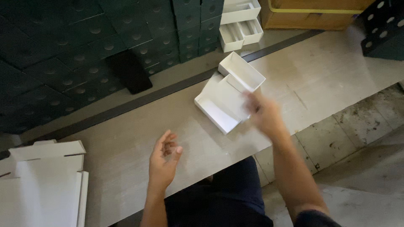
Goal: The person assembles white cardboard boxes by folding the flaps and tucking them into slots. They handle the flat cardboard pieces, fold them into rectangular shapes, and place the finished boxes on the table.
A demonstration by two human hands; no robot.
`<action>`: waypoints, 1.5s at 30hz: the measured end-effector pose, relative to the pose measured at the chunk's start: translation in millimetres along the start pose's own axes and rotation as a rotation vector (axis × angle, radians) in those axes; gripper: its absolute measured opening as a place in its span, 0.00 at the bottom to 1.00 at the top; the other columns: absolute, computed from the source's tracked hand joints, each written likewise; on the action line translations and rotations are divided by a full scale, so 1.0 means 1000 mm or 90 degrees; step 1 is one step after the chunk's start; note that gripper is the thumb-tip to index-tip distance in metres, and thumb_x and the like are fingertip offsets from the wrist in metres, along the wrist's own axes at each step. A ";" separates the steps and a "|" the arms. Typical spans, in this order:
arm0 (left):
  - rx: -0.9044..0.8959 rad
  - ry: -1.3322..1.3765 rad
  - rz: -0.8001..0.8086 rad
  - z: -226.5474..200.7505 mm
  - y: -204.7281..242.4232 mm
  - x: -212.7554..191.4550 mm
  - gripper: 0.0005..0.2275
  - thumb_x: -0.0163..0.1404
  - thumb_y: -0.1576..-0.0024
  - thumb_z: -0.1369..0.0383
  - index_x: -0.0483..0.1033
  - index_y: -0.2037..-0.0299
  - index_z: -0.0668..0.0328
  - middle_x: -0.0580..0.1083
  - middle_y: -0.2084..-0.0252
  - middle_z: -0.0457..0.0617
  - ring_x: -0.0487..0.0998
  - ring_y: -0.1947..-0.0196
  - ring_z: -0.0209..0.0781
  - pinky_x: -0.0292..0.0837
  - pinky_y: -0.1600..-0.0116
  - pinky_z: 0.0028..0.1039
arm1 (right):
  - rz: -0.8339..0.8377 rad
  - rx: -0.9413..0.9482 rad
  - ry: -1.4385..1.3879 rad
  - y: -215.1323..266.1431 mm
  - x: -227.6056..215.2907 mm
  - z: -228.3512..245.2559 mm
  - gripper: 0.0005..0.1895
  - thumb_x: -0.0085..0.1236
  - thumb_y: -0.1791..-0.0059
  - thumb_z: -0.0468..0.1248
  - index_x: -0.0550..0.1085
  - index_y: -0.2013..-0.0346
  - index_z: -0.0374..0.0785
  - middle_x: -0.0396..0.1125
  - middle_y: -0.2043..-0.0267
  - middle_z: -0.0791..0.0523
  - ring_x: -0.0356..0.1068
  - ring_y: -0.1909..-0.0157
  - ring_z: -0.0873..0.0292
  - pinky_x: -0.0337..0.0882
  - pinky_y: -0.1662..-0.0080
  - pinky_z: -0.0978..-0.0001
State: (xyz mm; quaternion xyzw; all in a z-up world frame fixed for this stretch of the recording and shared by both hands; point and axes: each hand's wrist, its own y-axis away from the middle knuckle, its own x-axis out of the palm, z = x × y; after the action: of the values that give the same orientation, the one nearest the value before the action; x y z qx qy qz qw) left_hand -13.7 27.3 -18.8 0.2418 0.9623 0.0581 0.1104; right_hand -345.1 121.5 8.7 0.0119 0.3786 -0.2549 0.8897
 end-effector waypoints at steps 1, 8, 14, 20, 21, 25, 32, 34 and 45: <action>-0.063 -0.042 -0.013 0.009 0.001 -0.003 0.24 0.54 0.43 0.64 0.71 0.34 0.52 0.76 0.39 0.42 0.76 0.46 0.36 0.70 0.41 0.29 | -0.112 0.039 0.072 -0.017 -0.009 -0.026 0.19 0.58 0.50 0.32 0.75 0.44 0.50 0.71 0.67 0.61 0.69 0.65 0.61 0.68 0.56 0.66; 0.121 -0.155 -0.045 0.045 0.010 0.006 0.16 0.55 0.43 0.63 0.79 0.46 0.58 0.78 0.48 0.46 0.79 0.51 0.39 0.74 0.46 0.28 | -0.178 0.037 0.090 -0.097 -0.015 -0.080 0.17 0.54 0.49 0.30 0.76 0.45 0.41 0.76 0.49 0.52 0.74 0.45 0.50 0.70 0.45 0.59; 0.205 -0.182 -0.071 0.048 0.005 0.007 0.15 0.54 0.42 0.60 0.80 0.50 0.59 0.79 0.52 0.46 0.80 0.55 0.38 0.75 0.51 0.27 | -0.195 -0.085 0.386 -0.101 0.007 -0.086 0.18 0.65 0.53 0.41 0.81 0.50 0.41 0.69 0.48 0.48 0.66 0.48 0.42 0.64 0.44 0.50; 0.121 -0.248 -0.051 0.045 0.005 0.011 0.18 0.52 0.43 0.54 0.81 0.50 0.56 0.80 0.51 0.44 0.81 0.55 0.39 0.75 0.50 0.30 | 0.198 0.109 0.433 -0.092 0.014 -0.014 0.34 0.44 0.45 0.64 0.68 0.37 0.42 0.71 0.51 0.47 0.70 0.48 0.46 0.62 0.42 0.47; 0.159 -0.244 -0.070 0.051 0.004 0.013 0.15 0.54 0.44 0.59 0.82 0.51 0.56 0.80 0.52 0.43 0.81 0.57 0.37 0.75 0.50 0.28 | 0.182 0.065 0.469 -0.094 0.022 -0.028 0.33 0.45 0.46 0.64 0.68 0.40 0.42 0.73 0.54 0.48 0.72 0.51 0.44 0.61 0.43 0.47; 0.164 -0.215 -0.071 0.044 0.007 0.014 0.13 0.56 0.43 0.63 0.82 0.51 0.57 0.81 0.55 0.43 0.80 0.58 0.36 0.76 0.51 0.27 | 0.090 0.007 0.398 -0.100 0.037 -0.053 0.21 0.60 0.49 0.49 0.73 0.52 0.33 0.69 0.57 0.44 0.70 0.55 0.39 0.70 0.59 0.45; 0.253 -0.250 -0.067 0.055 0.001 0.012 0.11 0.55 0.42 0.64 0.80 0.53 0.60 0.80 0.55 0.48 0.80 0.58 0.40 0.76 0.53 0.28 | 0.146 -0.014 0.417 -0.102 0.036 -0.068 0.11 0.43 0.51 0.30 0.66 0.53 0.32 0.69 0.62 0.41 0.71 0.61 0.31 0.68 0.63 0.38; 0.257 -0.229 -0.061 0.056 0.000 0.012 0.12 0.54 0.42 0.65 0.80 0.52 0.60 0.80 0.55 0.48 0.80 0.57 0.41 0.75 0.51 0.28 | 0.171 -0.008 0.396 -0.107 0.034 -0.080 0.23 0.52 0.49 0.39 0.66 0.41 0.35 0.69 0.52 0.43 0.71 0.54 0.35 0.71 0.60 0.39; 0.266 -0.273 -0.060 0.058 0.002 0.012 0.13 0.54 0.41 0.63 0.80 0.52 0.60 0.80 0.53 0.49 0.80 0.53 0.44 0.76 0.48 0.32 | 0.070 0.020 0.496 -0.092 0.034 -0.070 0.10 0.52 0.46 0.44 0.71 0.59 0.39 0.72 0.64 0.49 0.73 0.60 0.39 0.70 0.66 0.41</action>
State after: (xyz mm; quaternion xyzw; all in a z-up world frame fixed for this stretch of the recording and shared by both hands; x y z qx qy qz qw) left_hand -9.2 38.0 -77.3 0.2208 0.9182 -0.1987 0.2619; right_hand -414.6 41.7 -48.4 0.1418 0.6827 -0.1888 0.6915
